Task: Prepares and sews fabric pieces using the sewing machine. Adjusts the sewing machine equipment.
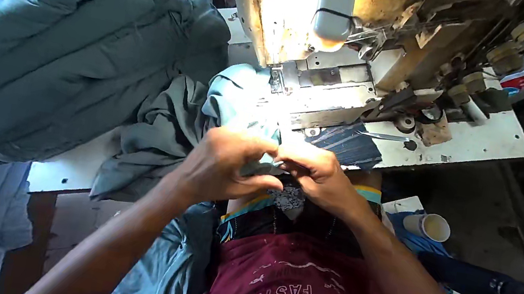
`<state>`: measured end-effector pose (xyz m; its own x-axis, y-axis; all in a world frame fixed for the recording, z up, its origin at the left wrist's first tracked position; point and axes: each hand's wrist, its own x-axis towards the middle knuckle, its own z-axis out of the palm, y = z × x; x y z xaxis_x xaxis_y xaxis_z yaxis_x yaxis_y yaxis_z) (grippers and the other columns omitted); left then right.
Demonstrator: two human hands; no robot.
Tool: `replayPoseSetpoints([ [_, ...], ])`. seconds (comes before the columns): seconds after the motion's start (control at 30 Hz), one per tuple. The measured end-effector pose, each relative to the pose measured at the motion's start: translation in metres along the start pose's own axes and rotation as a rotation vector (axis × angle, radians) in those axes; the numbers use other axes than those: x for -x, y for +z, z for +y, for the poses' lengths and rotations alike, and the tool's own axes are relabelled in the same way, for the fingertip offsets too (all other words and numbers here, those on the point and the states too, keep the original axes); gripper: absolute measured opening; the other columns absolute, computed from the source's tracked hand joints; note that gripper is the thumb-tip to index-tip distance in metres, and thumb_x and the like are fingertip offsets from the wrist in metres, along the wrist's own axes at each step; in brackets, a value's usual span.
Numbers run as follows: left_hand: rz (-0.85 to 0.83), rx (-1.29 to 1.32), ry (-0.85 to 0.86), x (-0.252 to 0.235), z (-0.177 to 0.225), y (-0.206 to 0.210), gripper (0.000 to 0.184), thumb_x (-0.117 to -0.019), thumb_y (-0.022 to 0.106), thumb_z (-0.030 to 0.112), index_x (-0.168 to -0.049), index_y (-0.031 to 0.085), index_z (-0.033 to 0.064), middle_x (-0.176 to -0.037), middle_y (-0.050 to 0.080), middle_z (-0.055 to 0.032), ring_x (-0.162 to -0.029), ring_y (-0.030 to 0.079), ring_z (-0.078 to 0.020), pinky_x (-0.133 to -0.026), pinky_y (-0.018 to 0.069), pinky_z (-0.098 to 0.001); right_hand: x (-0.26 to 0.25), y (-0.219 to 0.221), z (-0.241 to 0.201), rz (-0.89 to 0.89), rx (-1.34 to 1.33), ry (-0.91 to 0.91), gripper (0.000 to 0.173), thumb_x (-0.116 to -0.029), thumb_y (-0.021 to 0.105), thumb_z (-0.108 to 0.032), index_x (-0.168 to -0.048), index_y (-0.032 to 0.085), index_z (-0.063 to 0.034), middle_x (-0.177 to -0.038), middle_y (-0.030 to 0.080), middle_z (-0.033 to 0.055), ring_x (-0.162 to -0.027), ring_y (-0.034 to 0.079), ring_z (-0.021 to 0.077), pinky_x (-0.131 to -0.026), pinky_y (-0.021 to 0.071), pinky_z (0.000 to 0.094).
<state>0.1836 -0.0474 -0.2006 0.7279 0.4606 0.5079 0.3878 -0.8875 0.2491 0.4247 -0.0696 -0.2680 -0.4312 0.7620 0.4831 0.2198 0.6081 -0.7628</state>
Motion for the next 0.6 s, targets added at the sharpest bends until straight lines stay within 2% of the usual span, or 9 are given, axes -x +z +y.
replayPoseSetpoints([
  [0.03,0.017,-0.112,0.012,0.005,-0.006,0.015,0.049,-0.0872,0.075,0.056,-0.117,0.073,0.0165,-0.101,0.071,-0.0035,-0.092,0.065,-0.0173,-0.088,0.0498,-0.0419,0.006,0.003,0.0,0.043,0.009,0.011,0.016,-0.0973,0.063,-0.002,-0.107,0.074,-0.006,-0.102,0.072,0.0034,-0.094,0.069,0.0104,-0.084,0.0607,0.0313],
  [0.07,-0.001,-0.23,0.033,0.008,-0.015,0.026,0.054,-0.0912,0.071,0.055,-0.133,0.069,0.0211,-0.121,0.069,-0.0077,-0.109,0.063,-0.0248,-0.103,0.042,-0.0516,0.011,0.006,0.001,0.088,0.017,0.024,0.012,-0.0982,0.064,-0.005,-0.104,0.074,-0.0051,-0.099,0.071,0.0037,-0.092,0.068,0.0106,-0.082,0.0601,0.0307],
  [0.1,-0.023,-0.323,0.043,0.012,-0.024,0.034,0.048,-0.0965,0.067,0.044,-0.14,0.064,0.0239,-0.137,0.063,-0.0104,-0.123,0.059,-0.0314,-0.113,0.034,-0.0606,0.015,0.009,0.001,0.119,0.019,0.036,0.011,-0.099,0.065,-0.007,-0.104,0.074,-0.0046,-0.1,0.071,0.0037,-0.092,0.067,0.0104,-0.081,0.0601,0.0298],
  [0.13,-0.034,-0.393,0.036,0.014,-0.032,0.039,0.043,-0.0995,0.062,0.026,-0.143,0.062,0.0239,-0.145,0.059,-0.0112,-0.131,0.055,-0.0354,-0.116,0.0284,-0.0656,0.017,0.01,0.001,0.138,0.011,0.054,0.012,-0.0993,0.066,-0.008,-0.106,0.075,-0.0047,-0.103,0.072,0.0036,-0.095,0.068,0.0103,-0.083,0.0607,0.0293],
  [0.17,-0.029,-0.444,0.022,0.015,-0.038,0.04,0.043,-0.0998,0.058,0.014,-0.142,0.063,0.0221,-0.146,0.059,-0.0102,-0.132,0.055,-0.036,-0.117,0.0264,-0.0667,0.019,0.01,0.001,0.154,-0.007,0.07,0.012,-0.0992,0.067,-0.008,-0.107,0.075,-0.0044,-0.105,0.072,0.0038,-0.095,0.068,0.0105,-0.083,0.0608,0.0288],
  [0.27,0.005,-0.515,0.028,0.01,-0.044,0.025,0.026,-0.0976,0.058,0.009,-0.116,0.076,0.0123,-0.127,0.071,-0.0094,-0.117,0.062,-0.0364,-0.113,0.0322,-0.0641,0.021,0.011,0.0,0.186,-0.073,0.119,0.01,-0.0982,0.068,-0.008,-0.105,0.075,-0.004,-0.102,0.071,0.004,-0.091,0.068,0.0109,-0.08,0.0605,0.0283],
  [0.37,-0.057,-0.547,0.028,-0.001,-0.037,0.011,0.019,-0.0985,0.056,0.01,-0.097,0.075,0.0087,-0.101,0.074,-0.0093,-0.109,0.062,-0.0368,-0.11,0.0325,-0.0631,0.021,0.011,-0.003,0.206,-0.113,0.154,0.009,-0.0972,0.069,-0.008,-0.103,0.074,-0.0034,-0.098,0.07,0.0041,-0.085,0.067,0.01,-0.075,0.0593,0.0265],
  [0.47,-0.15,-0.537,0.019,-0.006,-0.032,0.006,0.02,-0.098,0.055,0.012,-0.086,0.07,0.0077,-0.088,0.069,-0.0091,-0.102,0.062,-0.0364,-0.109,0.0321,-0.0642,0.023,0.013,-0.001,0.212,-0.141,0.174,0.008,-0.0972,0.069,-0.007,-0.101,0.074,-0.0029,-0.097,0.07,0.0042,-0.083,0.066,0.0101,-0.074,0.059,0.0261],
  [0.6,-0.228,-0.505,0.024,-0.009,-0.031,0.004,0.021,-0.0976,0.053,0.013,-0.083,0.067,0.008,-0.084,0.065,-0.009,-0.098,0.061,-0.0356,-0.106,0.0351,-0.0625,0.027,0.013,-0.001,0.218,-0.157,0.198,0.009,-0.0977,0.068,-0.008,-0.102,0.075,-0.0035,-0.101,0.072,0.0042,-0.085,0.067,0.01,-0.075,0.0594,0.0257],
])
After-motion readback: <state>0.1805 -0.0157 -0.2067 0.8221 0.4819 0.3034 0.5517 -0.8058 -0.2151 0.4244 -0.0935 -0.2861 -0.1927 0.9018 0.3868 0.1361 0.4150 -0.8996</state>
